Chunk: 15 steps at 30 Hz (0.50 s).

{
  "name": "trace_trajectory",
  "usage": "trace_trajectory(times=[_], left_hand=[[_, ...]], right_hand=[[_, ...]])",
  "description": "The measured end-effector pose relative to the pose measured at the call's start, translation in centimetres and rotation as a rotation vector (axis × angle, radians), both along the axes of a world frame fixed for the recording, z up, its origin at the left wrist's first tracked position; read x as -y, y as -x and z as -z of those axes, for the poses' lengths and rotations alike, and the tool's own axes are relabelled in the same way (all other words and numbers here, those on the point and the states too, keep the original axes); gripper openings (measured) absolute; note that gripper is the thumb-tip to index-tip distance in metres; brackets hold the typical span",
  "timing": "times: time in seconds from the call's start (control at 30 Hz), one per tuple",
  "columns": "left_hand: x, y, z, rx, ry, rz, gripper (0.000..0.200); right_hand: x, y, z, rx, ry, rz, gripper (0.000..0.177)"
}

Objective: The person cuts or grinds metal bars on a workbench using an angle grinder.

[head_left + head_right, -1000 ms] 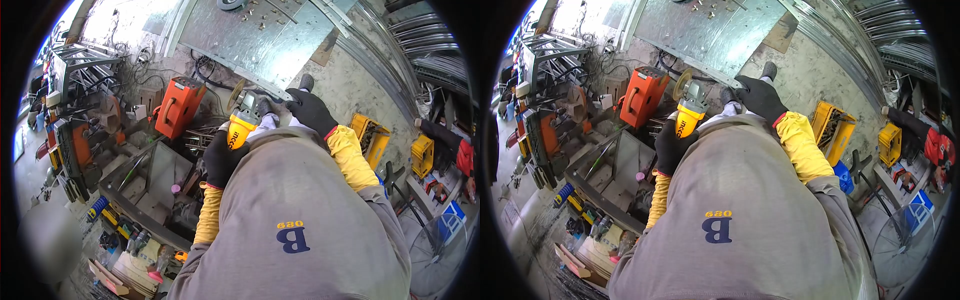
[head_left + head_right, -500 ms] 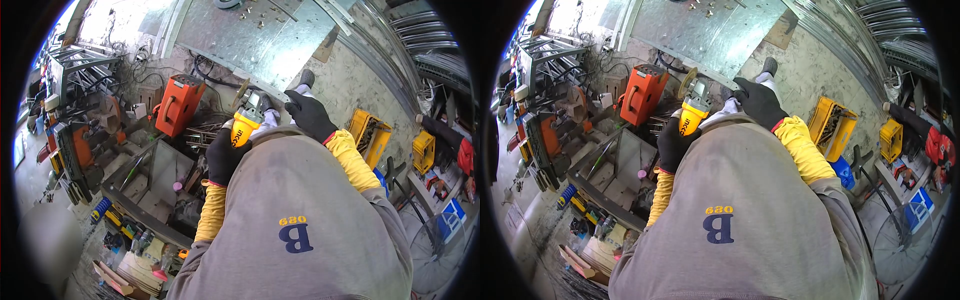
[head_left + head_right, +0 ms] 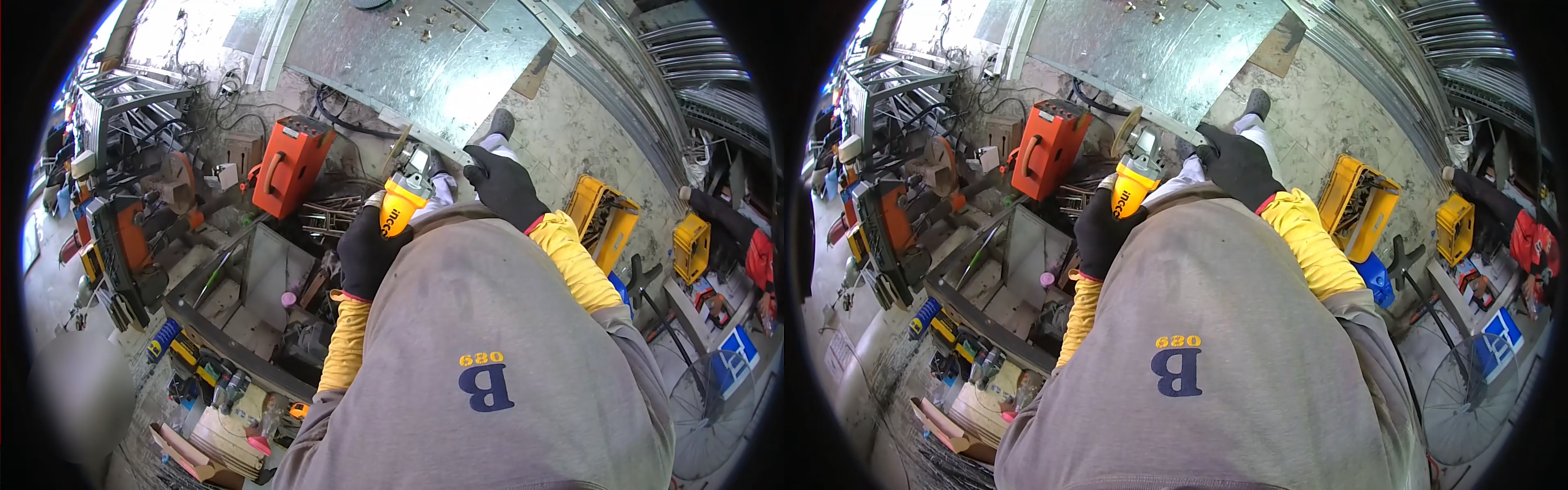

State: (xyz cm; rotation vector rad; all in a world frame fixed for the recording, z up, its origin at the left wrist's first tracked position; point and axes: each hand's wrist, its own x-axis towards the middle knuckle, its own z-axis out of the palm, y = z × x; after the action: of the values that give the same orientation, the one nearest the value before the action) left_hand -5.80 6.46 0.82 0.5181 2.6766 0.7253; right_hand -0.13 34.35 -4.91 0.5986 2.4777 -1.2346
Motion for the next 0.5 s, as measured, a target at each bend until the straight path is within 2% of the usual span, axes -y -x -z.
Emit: trace_trajectory(times=[0.5], left_hand=[[-0.22, -0.01, -0.17, 0.052, 0.008, -0.028, 0.08]], right_hand=[[-0.09, 0.21, -0.33, -0.008, 0.039, 0.025, 0.042]])
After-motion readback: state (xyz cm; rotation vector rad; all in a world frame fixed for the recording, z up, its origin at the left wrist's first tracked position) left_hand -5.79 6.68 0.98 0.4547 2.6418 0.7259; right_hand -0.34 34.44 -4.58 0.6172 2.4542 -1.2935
